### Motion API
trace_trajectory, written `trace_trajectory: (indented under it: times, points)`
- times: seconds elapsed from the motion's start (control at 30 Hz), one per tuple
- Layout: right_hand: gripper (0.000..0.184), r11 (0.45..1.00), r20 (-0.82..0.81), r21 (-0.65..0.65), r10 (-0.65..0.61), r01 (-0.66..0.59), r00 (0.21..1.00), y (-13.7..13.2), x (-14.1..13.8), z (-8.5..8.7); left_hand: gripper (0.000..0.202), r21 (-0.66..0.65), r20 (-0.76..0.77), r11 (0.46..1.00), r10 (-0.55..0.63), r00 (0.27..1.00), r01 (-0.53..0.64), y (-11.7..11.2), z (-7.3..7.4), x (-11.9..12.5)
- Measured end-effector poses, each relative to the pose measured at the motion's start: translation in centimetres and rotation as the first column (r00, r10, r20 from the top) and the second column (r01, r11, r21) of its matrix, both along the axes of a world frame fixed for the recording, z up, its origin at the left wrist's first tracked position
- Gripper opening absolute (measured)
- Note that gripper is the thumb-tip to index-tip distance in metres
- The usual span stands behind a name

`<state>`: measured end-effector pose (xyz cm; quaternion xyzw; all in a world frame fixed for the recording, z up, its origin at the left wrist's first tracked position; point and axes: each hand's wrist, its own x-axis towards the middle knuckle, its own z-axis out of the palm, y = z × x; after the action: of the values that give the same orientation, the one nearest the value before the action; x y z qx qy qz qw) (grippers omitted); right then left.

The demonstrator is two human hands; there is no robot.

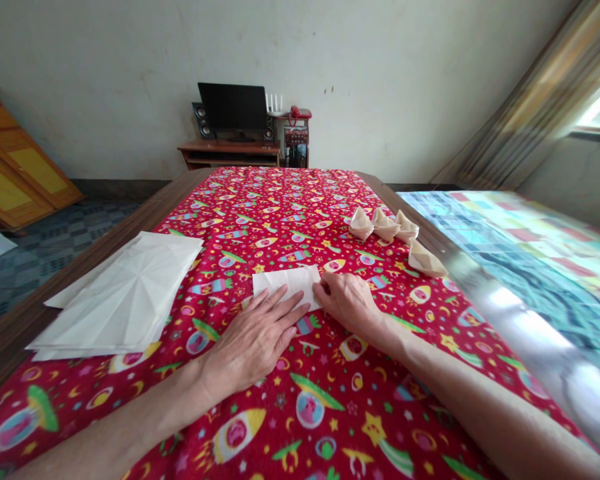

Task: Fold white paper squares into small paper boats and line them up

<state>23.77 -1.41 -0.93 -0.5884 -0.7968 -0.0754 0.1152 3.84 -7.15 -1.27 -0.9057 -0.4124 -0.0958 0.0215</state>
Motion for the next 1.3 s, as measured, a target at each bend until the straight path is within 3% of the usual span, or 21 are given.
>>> trace_trajectory:
  times: [0.1, 0.2, 0.27, 0.33, 0.4, 0.63, 0.8, 1.1, 1.3]
  points:
    - [0.023, 0.997, -0.007, 0.072, 0.008, -0.008, 1.0, -0.1, 0.3, 0.1, 0.042, 0.009, -0.01, 1.0, 0.003, 1.0, -0.003, 0.0, 0.1, 0.0]
    - [0.021, 0.975, 0.024, 0.178, 0.134, -0.136, 0.991, -0.8, 0.4, 0.4, 0.042, 0.026, 0.006, 1.0, -0.001, 1.0, 0.001, -0.1, 0.1, 0.1]
    - [0.025, 0.915, 0.072, 0.241, 0.317, -0.325, 0.946, -1.8, 0.4, 0.5, 0.043, 0.031, 0.016, 1.0, -0.007, 1.0, 0.006, -0.1, 0.2, 0.2]
    - [0.03, 0.814, 0.119, 0.256, 0.509, -0.521, 0.853, -3.1, 0.3, 0.3, 0.042, 0.024, 0.026, 1.0, 0.002, 1.0, -0.003, -0.2, 0.2, 0.3]
    - [0.032, 0.784, 0.109, 0.248, 0.561, -0.568, 0.821, -4.2, 0.2, -0.1, 0.042, 0.014, 0.037, 1.0, 0.012, 0.999, -0.012, -0.2, 0.3, 0.4]
    - [0.036, 0.828, 0.103, 0.191, 0.517, -0.527, 0.85, -4.7, 1.3, -0.2, 0.041, -0.001, 0.033, 1.0, -0.01, 0.999, 0.01, -0.2, 0.5, -0.3]
    - [0.032, 0.849, 0.068, 0.142, 0.504, -0.508, 0.861, -4.6, 2.2, 0.5, 0.04, -0.003, 0.005, 1.0, 0.002, 1.0, -0.002, -0.8, 0.4, -2.2]
    - [0.034, 0.858, 0.123, 0.163, 0.472, -0.487, 0.873, -4.8, 2.7, -0.2, 0.044, 0.011, -0.012, 0.998, 0.069, 0.998, -0.069, -2.5, 0.0, -5.5]
    - [0.031, 0.861, 0.083, 0.199, 0.461, -0.468, 0.884, -4.4, 2.0, 0.2, 0.034, 0.126, 0.111, 0.992, -0.023, 0.994, 0.009, -1.2, 0.7, -4.4]
